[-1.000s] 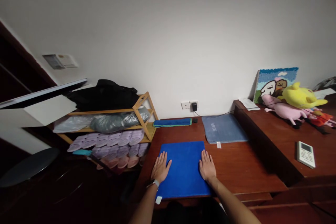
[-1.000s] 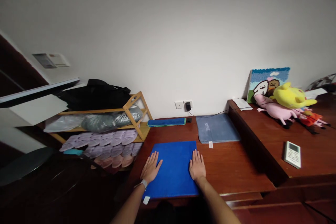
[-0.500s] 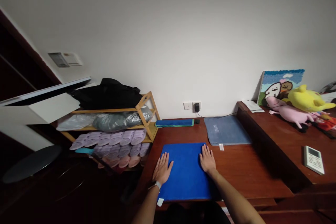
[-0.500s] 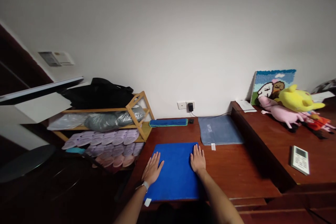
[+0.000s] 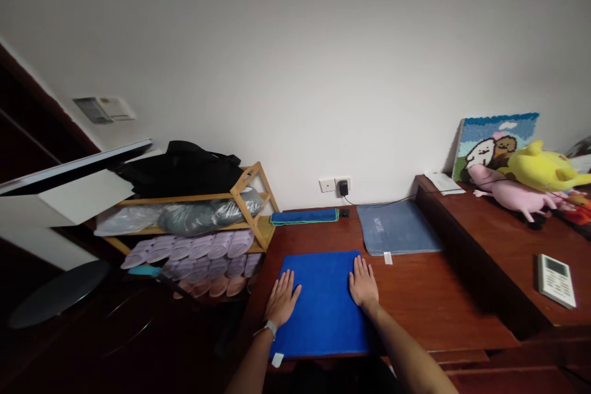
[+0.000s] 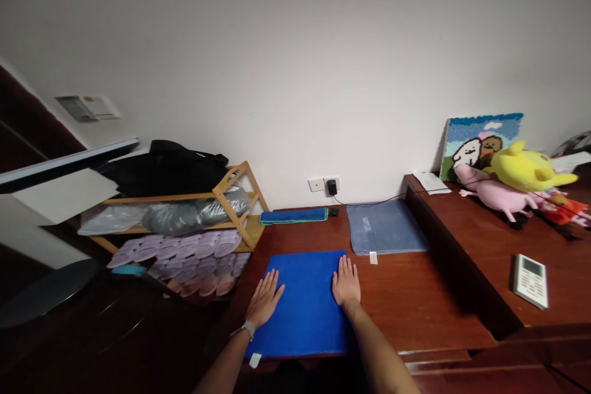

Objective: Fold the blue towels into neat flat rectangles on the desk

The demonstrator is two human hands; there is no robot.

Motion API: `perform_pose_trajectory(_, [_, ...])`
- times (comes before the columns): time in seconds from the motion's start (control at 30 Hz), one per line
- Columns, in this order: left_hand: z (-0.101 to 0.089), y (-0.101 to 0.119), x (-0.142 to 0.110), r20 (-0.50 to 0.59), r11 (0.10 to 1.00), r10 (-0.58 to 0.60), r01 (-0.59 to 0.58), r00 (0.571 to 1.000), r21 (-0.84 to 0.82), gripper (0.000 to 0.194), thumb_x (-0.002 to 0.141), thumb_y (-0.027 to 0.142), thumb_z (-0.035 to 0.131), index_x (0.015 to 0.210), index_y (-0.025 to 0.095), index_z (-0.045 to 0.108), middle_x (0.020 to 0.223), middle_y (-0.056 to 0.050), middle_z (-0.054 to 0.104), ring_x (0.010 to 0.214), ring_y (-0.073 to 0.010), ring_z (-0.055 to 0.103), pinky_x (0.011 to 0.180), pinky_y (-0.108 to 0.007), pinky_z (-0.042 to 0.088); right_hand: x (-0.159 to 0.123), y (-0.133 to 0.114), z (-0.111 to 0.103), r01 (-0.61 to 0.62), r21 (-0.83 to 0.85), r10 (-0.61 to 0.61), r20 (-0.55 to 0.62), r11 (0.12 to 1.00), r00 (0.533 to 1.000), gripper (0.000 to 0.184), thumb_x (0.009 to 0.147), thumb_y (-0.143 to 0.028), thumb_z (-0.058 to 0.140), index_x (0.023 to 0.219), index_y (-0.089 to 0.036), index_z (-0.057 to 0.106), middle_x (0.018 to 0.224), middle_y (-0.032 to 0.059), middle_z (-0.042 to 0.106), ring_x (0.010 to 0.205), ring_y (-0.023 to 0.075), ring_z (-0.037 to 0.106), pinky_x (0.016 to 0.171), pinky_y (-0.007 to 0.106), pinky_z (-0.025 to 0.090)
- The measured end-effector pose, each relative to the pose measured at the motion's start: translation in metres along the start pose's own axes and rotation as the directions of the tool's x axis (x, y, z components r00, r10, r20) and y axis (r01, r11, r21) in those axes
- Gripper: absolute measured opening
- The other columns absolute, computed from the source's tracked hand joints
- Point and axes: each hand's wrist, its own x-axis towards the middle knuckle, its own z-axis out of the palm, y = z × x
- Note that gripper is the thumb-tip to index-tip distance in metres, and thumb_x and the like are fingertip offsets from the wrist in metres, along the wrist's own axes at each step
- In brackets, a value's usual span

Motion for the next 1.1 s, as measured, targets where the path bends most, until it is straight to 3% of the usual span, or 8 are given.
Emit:
perform_pose_trajectory(0.13, [-0.009, 0.021, 0.004, -0.091, 1.0, 0.006, -0.005, 0.996, 0.004, 0.073, 0.105, 0.057, 0.025, 0.164, 0.014, 0.021, 0.169, -0.013, 0.024, 0.157, -0.0264, 0.022, 0.127, -0.052, 0.022, 0.0, -0.002, -0.001, 0.001, 0.005, -0.001, 0.003, 1.0, 1.0, 0.067, 0.103, -0.039, 0.013, 0.162, -0.009, 0.013, 0.17, 0.003, 0.006, 0.159, 0.0196, 0.004, 0.129, 0.04, 0.001])
perform_pose_trajectory(0.23, [-0.014, 0.077, 0.013, -0.175, 0.987, 0.154, -0.159, 0.972, -0.011, 0.068, 0.107, 0.053, 0.022, 0.165, 0.019, 0.013, 0.171, -0.009, 0.02, 0.158, -0.0235, 0.017, 0.128, -0.05, 0.02, 0.0, -0.002, -0.001, 0.006, 0.007, -0.006, -0.002, 1.0, 1.0, 0.066, 0.103, -0.038, 0.013, 0.162, -0.008, 0.014, 0.17, 0.0036, 0.006, 0.159, 0.0196, 0.004, 0.129, 0.04, 0.001])
perform_pose_trajectory(0.4, [-0.002, 0.184, 0.033, -0.006, 0.93, 0.355, -0.353, 0.935, -0.1, 0.066, 0.107, 0.054, 0.016, 0.164, 0.021, 0.019, 0.17, -0.005, 0.024, 0.157, -0.0209, 0.02, 0.129, -0.045, 0.022, 0.002, 0.001, 0.002, 0.045, -0.049, -0.044, 0.016, 0.998, 0.999, 0.064, 0.103, -0.035, 0.014, 0.163, -0.011, 0.016, 0.17, 0.0048, 0.006, 0.159, 0.0217, 0.001, 0.129, 0.043, 0.001])
perform_pose_trajectory(0.5, [0.012, 0.202, 0.039, 0.02, 0.939, 0.329, -0.325, 0.944, -0.113, 0.065, 0.107, 0.052, 0.013, 0.164, 0.021, 0.019, 0.169, -0.006, 0.027, 0.157, -0.0211, 0.022, 0.129, -0.047, 0.022, 0.003, 0.003, 0.006, 0.068, -0.063, -0.068, 0.014, 0.996, 0.998, 0.063, 0.103, -0.033, 0.014, 0.163, -0.014, 0.018, 0.17, 0.0043, 0.005, 0.159, 0.0221, 0.001, 0.128, 0.043, 0.0])
perform_pose_trajectory(0.63, [0.017, 0.166, 0.04, 0.006, 0.943, 0.323, -0.321, 0.946, -0.089, 0.065, 0.107, 0.053, 0.017, 0.164, 0.021, 0.019, 0.17, -0.005, 0.025, 0.157, -0.0219, 0.021, 0.129, -0.047, 0.02, 0.003, 0.001, 0.005, 0.029, -0.036, -0.029, -0.016, 0.999, 0.999, 0.064, 0.103, -0.034, 0.013, 0.163, -0.01, 0.016, 0.17, 0.0051, 0.008, 0.159, 0.0208, 0.002, 0.128, 0.041, -0.002])
perform_pose_trajectory(0.9, [0.004, 0.03, 0.035, -0.042, 0.999, 0.038, -0.039, 0.998, -0.026, 0.074, 0.105, 0.061, 0.019, 0.163, 0.016, 0.024, 0.168, -0.011, 0.028, 0.156, -0.026, 0.023, 0.128, -0.051, 0.022, 0.001, -0.001, 0.001, -0.002, 0.027, 0.003, -0.006, 1.0, 1.0, 0.066, 0.103, -0.039, 0.015, 0.163, -0.011, 0.015, 0.17, 0.002, 0.007, 0.159, 0.0179, 0.003, 0.128, 0.038, -0.002])
perform_pose_trajectory(1.0, [0.006, 0.009, 0.034, -0.069, 1.0, -0.008, 0.007, 0.998, -0.013, 0.077, 0.104, 0.063, 0.021, 0.162, 0.014, 0.026, 0.168, -0.013, 0.028, 0.157, -0.026, 0.023, 0.128, -0.05, 0.022, 0.0, -0.002, 0.0, -0.009, 0.017, 0.009, -0.002, 1.0, 1.0, 0.067, 0.103, -0.039, 0.015, 0.163, -0.01, 0.015, 0.17, 0.0022, 0.007, 0.159, 0.0184, 0.004, 0.128, 0.038, -0.001])
perform_pose_trajectory(1.1, [0.008, 0.009, 0.033, -0.089, 1.0, -0.008, 0.007, 0.996, -0.009, 0.078, 0.103, 0.064, 0.021, 0.162, 0.012, 0.027, 0.168, -0.013, 0.028, 0.157, -0.0257, 0.022, 0.128, -0.048, 0.021, 0.0, -0.003, -0.001, -0.014, -0.009, 0.014, 0.005, 1.0, 1.0, 0.067, 0.103, -0.039, 0.015, 0.163, -0.009, 0.015, 0.17, 0.0028, 0.007, 0.159, 0.0189, 0.004, 0.129, 0.039, -0.001])
